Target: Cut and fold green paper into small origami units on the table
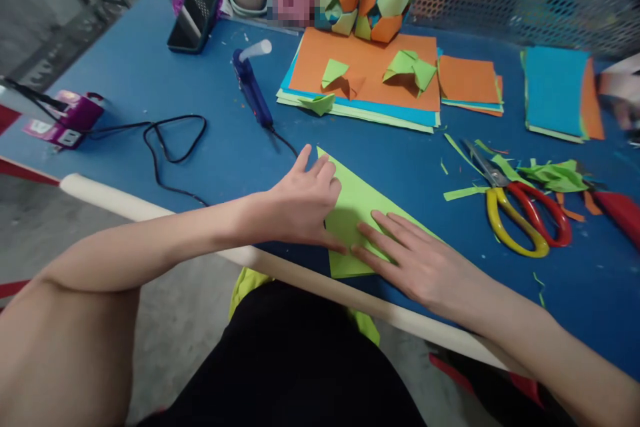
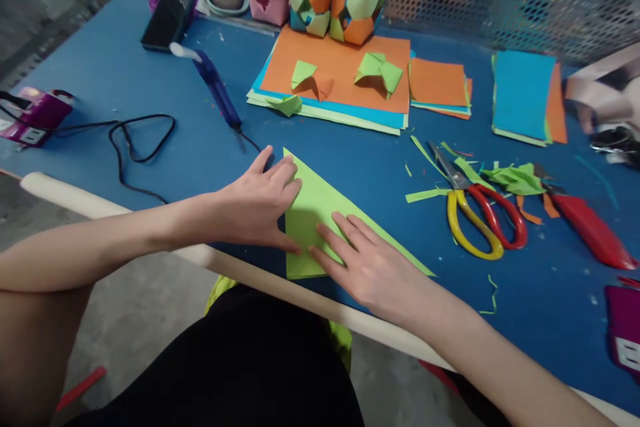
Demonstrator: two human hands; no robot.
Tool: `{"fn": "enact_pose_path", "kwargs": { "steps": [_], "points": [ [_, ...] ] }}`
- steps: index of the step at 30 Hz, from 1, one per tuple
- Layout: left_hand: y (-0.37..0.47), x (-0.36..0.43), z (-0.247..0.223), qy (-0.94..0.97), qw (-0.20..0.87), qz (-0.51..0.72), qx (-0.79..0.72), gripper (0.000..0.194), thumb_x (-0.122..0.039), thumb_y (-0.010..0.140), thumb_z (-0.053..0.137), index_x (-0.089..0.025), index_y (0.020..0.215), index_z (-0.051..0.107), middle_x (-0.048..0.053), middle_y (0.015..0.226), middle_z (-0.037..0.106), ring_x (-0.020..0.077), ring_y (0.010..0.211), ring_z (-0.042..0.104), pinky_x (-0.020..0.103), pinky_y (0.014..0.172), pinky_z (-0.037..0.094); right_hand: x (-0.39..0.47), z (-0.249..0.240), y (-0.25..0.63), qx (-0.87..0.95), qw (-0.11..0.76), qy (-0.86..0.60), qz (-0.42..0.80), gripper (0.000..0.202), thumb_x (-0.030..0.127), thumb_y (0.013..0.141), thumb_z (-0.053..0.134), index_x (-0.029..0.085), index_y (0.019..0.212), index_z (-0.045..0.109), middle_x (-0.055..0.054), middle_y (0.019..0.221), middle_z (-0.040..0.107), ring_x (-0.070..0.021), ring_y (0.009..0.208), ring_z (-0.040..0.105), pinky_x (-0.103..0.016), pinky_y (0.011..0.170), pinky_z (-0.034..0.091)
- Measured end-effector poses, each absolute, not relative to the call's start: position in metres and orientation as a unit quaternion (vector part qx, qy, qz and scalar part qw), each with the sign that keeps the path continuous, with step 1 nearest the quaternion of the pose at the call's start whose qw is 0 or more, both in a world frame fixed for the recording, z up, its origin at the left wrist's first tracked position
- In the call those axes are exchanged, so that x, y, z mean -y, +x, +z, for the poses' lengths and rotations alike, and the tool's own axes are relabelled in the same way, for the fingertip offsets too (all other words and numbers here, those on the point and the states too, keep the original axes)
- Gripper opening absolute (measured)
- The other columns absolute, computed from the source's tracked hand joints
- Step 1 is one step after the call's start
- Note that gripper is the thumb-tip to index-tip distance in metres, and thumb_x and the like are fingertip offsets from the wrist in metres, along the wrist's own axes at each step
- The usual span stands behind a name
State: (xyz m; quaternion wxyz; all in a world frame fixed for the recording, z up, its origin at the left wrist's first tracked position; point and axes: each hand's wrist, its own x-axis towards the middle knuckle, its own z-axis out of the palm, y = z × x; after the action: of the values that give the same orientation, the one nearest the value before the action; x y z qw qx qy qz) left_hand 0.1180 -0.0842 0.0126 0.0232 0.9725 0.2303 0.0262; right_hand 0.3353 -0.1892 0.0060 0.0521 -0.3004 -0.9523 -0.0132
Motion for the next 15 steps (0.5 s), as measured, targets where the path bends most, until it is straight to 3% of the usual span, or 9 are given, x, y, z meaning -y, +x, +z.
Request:
{"fn": "enact_pose_path", "kwargs": {
  "steps": [7,15],
  "points": [
    [0.114,0.101,0.01,0.967,-0.007,0.026,-0.255,0.099,-0.082,0.059,0.048,0.001,0.111,0.056,0.032,0.122,0.051,0.0447,0.119,0.042,0.063,0.102,0.022,0.194,0.01,0.333,0.952,0.034,-0.305,-0.005,0.034,0.011,0.093,0.033,0.014,0.111,0.062,-0.013,0.098,0.066,-0.0237,0.091,0.058,-0.041,0.076,0.049],
    [0.113,0.106,0.007,0.964,-0.008,0.022,-0.263,0.109,-0.084,0.053,0.051,0.003,0.121,0.05,0.036,0.132,0.041,0.0476,0.125,0.036,0.064,0.101,0.021,0.207,0.017,0.336,0.934,0.058,-0.348,0.057,0.027,0.015,0.093,0.04,0.015,0.105,0.064,-0.011,0.091,0.063,-0.0225,0.086,0.056,-0.038,0.071,0.048]
  ]
}}
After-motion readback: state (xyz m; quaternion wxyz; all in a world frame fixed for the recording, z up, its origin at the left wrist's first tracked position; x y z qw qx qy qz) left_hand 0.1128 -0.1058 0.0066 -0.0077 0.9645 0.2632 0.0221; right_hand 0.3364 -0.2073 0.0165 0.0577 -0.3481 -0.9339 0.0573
